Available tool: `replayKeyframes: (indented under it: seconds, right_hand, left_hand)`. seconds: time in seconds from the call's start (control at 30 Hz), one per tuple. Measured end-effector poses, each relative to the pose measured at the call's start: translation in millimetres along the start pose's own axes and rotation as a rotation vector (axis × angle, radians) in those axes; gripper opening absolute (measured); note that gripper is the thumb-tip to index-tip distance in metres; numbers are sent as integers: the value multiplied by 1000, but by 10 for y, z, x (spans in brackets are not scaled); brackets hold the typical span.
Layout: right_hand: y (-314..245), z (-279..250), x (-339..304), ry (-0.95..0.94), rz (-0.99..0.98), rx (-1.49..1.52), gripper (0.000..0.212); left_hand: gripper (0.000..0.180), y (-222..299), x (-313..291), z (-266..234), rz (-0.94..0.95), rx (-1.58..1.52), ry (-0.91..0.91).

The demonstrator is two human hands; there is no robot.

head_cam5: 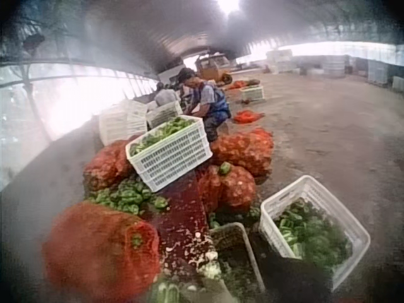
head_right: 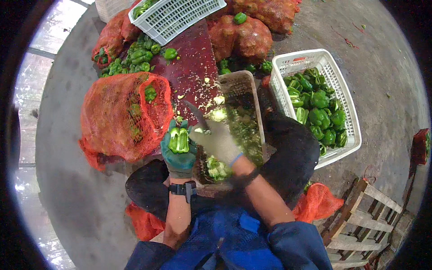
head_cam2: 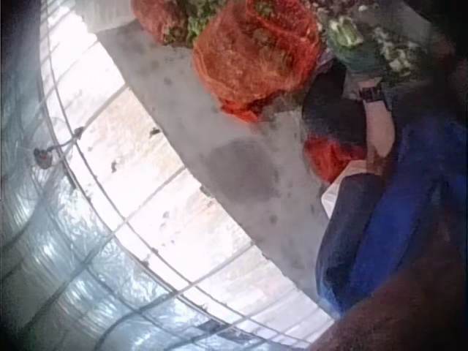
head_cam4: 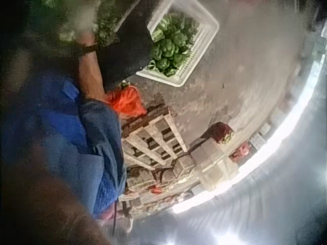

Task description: Sort and cut green bell peppers at a processing table in a warehouse.

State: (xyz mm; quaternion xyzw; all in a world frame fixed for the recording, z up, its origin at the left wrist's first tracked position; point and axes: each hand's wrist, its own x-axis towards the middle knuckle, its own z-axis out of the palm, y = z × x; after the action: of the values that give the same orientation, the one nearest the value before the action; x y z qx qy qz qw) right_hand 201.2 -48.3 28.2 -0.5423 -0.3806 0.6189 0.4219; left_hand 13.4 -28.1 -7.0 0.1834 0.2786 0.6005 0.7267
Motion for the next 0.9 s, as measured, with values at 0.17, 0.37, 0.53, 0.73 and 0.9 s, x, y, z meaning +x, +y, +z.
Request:
replayKeyframes:
  seconds: [0.17,0.37,0.53,0.73,0.9]
  right_hand:
    - [326,-74,201,418,-305,-311,51]
    - [251,-32,266,454,-186,-183,48]
    - [328,-3,336,438,-58,271,28]
    - [742,86,562,600,-8,281,22]
    - [907,-32,691,429,18,276,30]
  left_hand:
    - [65,67,130,102,136,278,-106]
    - [66,-29,480,-633,613,2200,-237]
    - [56,-44,561,-786,381,1143,151]
    - [52,-245,711,523,267,419,244]
    - [50,-1154,682,1639,112,108,-194]
